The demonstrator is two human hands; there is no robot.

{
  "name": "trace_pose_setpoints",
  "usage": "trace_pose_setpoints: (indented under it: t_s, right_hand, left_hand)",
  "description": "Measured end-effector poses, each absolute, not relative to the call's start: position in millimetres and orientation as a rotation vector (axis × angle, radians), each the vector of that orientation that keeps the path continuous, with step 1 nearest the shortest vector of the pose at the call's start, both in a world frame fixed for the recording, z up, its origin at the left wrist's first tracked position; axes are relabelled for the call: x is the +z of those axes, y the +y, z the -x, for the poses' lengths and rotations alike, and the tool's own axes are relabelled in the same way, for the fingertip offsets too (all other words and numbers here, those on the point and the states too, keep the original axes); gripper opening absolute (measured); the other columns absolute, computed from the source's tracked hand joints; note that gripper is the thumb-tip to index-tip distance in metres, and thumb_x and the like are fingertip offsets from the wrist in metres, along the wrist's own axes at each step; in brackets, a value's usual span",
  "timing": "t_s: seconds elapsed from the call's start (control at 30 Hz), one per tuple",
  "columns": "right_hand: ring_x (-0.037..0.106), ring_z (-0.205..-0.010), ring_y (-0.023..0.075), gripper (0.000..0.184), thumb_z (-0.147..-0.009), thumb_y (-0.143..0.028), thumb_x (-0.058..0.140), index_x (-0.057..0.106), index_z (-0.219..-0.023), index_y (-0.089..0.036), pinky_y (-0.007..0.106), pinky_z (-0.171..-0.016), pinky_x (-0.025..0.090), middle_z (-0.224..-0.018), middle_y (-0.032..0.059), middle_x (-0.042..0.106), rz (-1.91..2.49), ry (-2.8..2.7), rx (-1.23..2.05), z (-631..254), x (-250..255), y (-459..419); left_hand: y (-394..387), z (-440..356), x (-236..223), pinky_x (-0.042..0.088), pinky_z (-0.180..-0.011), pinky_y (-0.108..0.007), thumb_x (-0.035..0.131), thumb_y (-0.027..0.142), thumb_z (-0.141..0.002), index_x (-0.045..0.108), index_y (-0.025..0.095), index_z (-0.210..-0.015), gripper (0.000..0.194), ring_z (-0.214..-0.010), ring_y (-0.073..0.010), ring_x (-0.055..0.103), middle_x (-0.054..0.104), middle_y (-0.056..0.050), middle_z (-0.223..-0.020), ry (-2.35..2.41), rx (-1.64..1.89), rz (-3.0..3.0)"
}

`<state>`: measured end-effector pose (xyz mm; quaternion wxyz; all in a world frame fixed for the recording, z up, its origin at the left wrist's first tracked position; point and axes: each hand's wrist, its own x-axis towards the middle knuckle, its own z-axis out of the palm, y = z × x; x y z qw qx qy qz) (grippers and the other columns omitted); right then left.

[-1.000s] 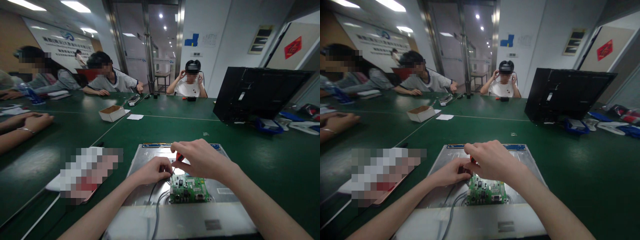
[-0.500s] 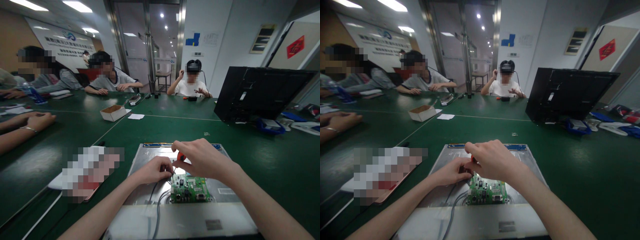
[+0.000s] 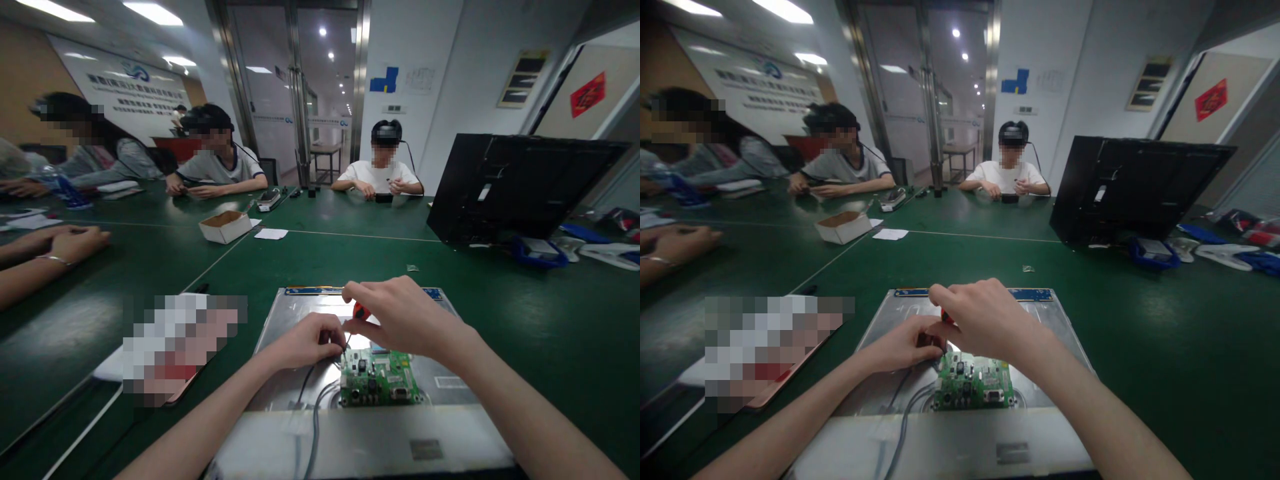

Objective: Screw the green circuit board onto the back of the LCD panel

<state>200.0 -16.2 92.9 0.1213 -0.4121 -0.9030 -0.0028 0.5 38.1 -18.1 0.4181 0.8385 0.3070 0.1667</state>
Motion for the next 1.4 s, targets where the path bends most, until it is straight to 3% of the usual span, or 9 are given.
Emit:
trace_pose_setpoints:
  t_s: [0.3,0.4,0.53,0.73,1.07,1.27,1.4]
  right_hand:
    - [0.052,-0.064,0.0120,0.016,-0.083,-0.020,0.051,0.053,-0.099,-0.018,0.027,-0.053,0.022,-0.092,0.0037,0.066,1.135,-2.647,0.041,-200.7,92.8,-18.9]
    - [0.053,-0.061,0.0119,0.012,-0.088,-0.025,0.052,0.054,-0.097,-0.018,0.027,-0.052,0.021,-0.085,0.0023,0.068,1.196,-2.624,-0.015,-198.9,92.2,-17.1]
    - [0.053,-0.057,0.0121,0.019,-0.091,-0.037,0.054,0.056,-0.094,-0.018,0.027,-0.051,0.018,-0.077,0.0012,0.068,1.248,-2.622,-0.079,-198.5,93.5,-16.1]
    - [0.055,-0.068,0.0140,0.020,-0.081,-0.021,0.053,0.054,-0.101,-0.017,0.027,-0.053,0.023,-0.094,0.0041,0.066,1.110,-2.628,0.026,-200.6,92.1,-18.3]
    - [0.058,-0.063,0.0125,0.012,-0.090,-0.028,0.054,0.057,-0.096,-0.018,0.027,-0.052,0.021,-0.084,0.0015,0.071,1.209,-2.631,-0.008,-196.9,93.3,-16.0]
    - [0.056,-0.054,0.0126,0.025,-0.092,-0.043,0.054,0.059,-0.087,-0.019,0.027,-0.049,0.017,-0.070,0.0023,0.071,1.324,-2.592,-0.165,-195.3,89.8,-14.5]
    - [0.057,-0.054,0.0127,0.017,-0.090,-0.035,0.054,0.058,-0.088,-0.019,0.027,-0.049,0.017,-0.071,0.0019,0.071,1.334,-2.571,-0.159,-192.9,86.7,-15.5]
  left_hand:
    - [39.7,-0.3,-22.3,0.041,-0.063,-0.024,0.060,0.013,-0.072,0.065,0.015,-0.079,0.008,-0.067,-0.0155,0.054,0.063,-0.001,-0.073,0.759,0.419,-2.083]
    - [38.9,0.4,-22.2,0.041,-0.062,-0.024,0.060,0.013,-0.072,0.065,0.015,-0.079,0.009,-0.066,-0.0148,0.054,0.063,0.000,-0.074,0.779,0.416,-2.090]
    - [38.4,0.6,-21.3,0.042,-0.063,-0.024,0.060,0.013,-0.074,0.066,0.015,-0.079,0.008,-0.068,-0.0154,0.054,0.063,-0.001,-0.076,0.782,0.424,-2.114]
    - [39.7,0.0,-23.0,0.041,-0.062,-0.024,0.060,0.012,-0.073,0.065,0.015,-0.078,0.008,-0.066,-0.0148,0.053,0.063,-0.001,-0.074,0.748,0.428,-2.117]
    - [40.3,1.0,-25.8,0.041,-0.063,-0.024,0.060,0.012,-0.073,0.067,0.014,-0.082,0.012,-0.067,-0.0152,0.054,0.063,-0.001,-0.075,0.777,0.428,-2.112]
    - [37.8,-1.1,-20.0,0.041,-0.062,-0.024,0.059,0.010,-0.072,0.065,0.015,-0.078,0.010,-0.064,-0.0135,0.053,0.062,0.001,-0.072,0.784,0.426,-2.079]
    - [38.4,-1.6,-20.6,0.039,-0.060,-0.022,0.061,0.009,-0.071,0.064,0.015,-0.076,0.008,-0.062,-0.0123,0.051,0.061,0.002,-0.070,0.787,0.419,-2.052]
